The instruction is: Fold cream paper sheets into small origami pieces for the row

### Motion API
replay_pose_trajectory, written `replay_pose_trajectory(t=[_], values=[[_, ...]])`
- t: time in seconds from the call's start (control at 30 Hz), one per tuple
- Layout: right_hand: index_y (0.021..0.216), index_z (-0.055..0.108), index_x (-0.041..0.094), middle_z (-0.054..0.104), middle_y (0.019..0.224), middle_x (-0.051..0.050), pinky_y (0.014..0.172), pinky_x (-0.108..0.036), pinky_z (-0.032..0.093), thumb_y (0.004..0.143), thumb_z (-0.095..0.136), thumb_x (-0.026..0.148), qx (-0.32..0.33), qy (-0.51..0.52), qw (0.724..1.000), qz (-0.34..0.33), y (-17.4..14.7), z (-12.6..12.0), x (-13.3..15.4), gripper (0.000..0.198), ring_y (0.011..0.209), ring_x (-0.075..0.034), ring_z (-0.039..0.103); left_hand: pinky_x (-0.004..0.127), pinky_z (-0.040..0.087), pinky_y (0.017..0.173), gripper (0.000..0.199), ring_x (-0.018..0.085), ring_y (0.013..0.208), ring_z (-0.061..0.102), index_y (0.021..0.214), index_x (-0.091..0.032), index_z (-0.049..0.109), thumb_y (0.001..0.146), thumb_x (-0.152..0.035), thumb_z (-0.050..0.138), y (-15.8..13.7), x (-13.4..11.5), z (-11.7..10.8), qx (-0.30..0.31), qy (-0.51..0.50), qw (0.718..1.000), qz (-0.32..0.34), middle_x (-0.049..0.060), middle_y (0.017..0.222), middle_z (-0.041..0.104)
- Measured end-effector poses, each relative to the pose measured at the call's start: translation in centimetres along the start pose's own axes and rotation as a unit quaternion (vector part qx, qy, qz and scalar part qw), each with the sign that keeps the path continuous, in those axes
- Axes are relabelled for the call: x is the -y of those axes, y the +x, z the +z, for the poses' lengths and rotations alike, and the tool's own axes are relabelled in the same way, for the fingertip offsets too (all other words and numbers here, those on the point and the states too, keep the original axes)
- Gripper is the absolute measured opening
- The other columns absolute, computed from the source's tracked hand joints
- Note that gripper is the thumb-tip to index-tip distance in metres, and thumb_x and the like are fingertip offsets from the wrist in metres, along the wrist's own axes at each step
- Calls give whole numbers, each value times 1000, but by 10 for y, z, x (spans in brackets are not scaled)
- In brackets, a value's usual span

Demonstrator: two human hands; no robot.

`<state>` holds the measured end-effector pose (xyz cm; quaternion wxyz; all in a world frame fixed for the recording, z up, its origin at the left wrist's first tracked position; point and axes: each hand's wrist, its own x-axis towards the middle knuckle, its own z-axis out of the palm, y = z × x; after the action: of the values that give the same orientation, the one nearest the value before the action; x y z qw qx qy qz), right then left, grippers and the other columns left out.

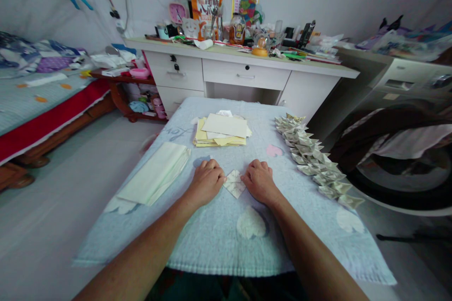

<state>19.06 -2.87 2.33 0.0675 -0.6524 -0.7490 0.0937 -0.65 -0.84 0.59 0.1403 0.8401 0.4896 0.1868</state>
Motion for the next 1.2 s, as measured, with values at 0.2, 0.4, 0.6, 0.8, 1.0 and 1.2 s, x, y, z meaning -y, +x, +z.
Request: replay_pose_trajectory(t=[0.2,0.4,0.6,0.8,1.0,1.2], values=[[84,66,18,54,106,-10,79,-36,31,90,51,37,6,-8,1000,5,0,-1,1,25,98,-24,43,36,38,82,7,21,89,48,73,-19,59,80,-22,58,-2,1,0,-6,0,1000,-13,4,90,55],[84,65,18,54,106,-10,78,-35,31,89,52,38,6,-8,1000,4,0,0,1,25,98,-24,43,36,39,84,11,21,90,52,82,-19,61,79,-14,52,3,3,-8,-18,-72,997,-32,3,89,59],[82,65,17,55,104,-9,77,-35,31,89,52,37,-3,-9,1000,0,0,0,1,25,97,-24,44,35,38,90,24,19,96,52,95,-21,67,86,-13,47,6,-3,-9,-52,-130,989,51,3,95,63],[83,65,18,55,105,-10,77,-36,32,89,51,38,-6,-11,1000,-3,-1,0,1,25,97,-24,44,32,41,81,27,19,90,49,107,-26,69,90,-18,50,5,-11,6,-4,-48,991,126,4,91,60],[80,65,18,56,104,-9,78,-36,32,88,55,37,-6,-4,1000,1,-1,-1,1,23,98,-25,45,32,40,80,26,18,87,50,104,-28,71,92,-21,49,5,-12,7,23,-4,992,125,5,89,59],[80,66,18,56,103,-9,78,-35,32,88,55,38,-8,-1,1000,5,0,1,1,24,98,-24,44,31,41,79,22,18,86,54,98,-25,73,91,-29,53,10,-10,12,6,-56,994,95,4,87,62]])
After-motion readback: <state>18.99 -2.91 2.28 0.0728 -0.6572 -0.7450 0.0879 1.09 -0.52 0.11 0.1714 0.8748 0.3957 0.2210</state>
